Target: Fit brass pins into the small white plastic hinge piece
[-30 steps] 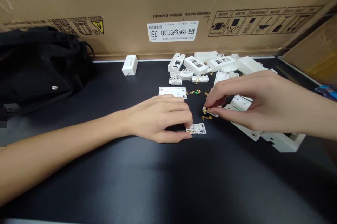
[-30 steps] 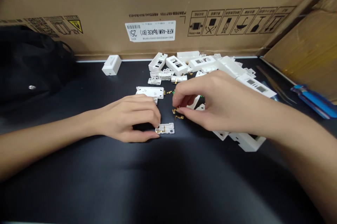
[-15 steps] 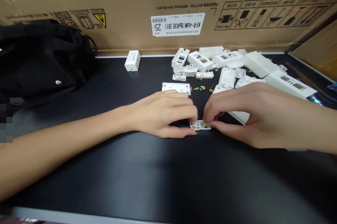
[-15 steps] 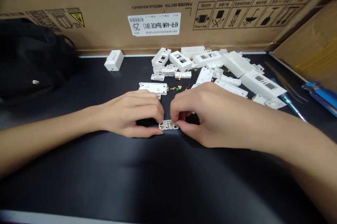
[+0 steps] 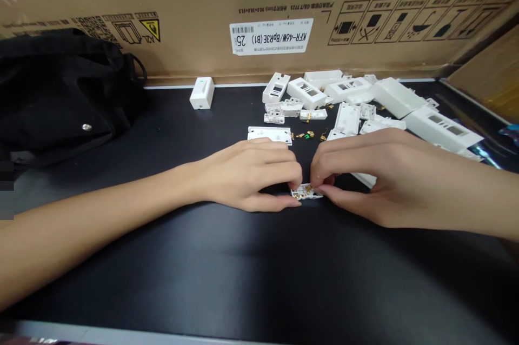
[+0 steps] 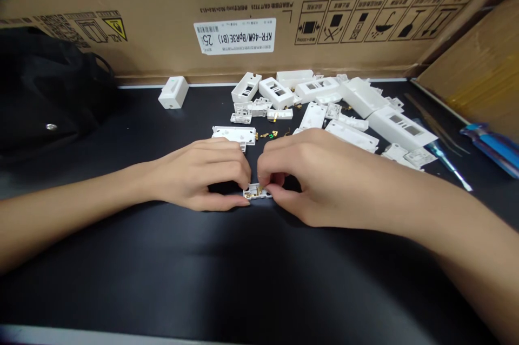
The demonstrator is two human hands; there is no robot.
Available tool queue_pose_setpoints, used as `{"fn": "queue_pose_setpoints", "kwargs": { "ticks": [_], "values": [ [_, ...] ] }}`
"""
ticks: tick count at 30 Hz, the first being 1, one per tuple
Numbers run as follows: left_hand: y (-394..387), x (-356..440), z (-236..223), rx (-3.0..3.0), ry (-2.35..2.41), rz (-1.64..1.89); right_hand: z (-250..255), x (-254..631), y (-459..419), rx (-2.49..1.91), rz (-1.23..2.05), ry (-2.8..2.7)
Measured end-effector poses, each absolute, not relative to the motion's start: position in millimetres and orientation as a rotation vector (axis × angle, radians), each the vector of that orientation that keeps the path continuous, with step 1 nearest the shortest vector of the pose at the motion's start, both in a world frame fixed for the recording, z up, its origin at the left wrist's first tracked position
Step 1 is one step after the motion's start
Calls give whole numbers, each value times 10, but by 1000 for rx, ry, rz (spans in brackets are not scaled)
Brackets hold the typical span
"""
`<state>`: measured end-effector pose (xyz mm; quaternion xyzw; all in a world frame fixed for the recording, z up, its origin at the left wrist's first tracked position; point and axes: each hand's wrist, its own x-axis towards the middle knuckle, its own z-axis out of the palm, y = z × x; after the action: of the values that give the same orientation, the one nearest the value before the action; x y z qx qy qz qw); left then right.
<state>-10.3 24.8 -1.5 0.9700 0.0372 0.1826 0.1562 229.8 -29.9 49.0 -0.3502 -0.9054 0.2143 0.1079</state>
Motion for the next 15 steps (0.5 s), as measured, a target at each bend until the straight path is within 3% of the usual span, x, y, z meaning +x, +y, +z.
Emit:
{"fn": "queue_pose_setpoints", "kwargs": {
  "ticks": [15],
  "values": [
    [237, -97, -9, 2803, 106, 523, 498, 2277, -351, -1026, 547, -2698]
  ]
}}
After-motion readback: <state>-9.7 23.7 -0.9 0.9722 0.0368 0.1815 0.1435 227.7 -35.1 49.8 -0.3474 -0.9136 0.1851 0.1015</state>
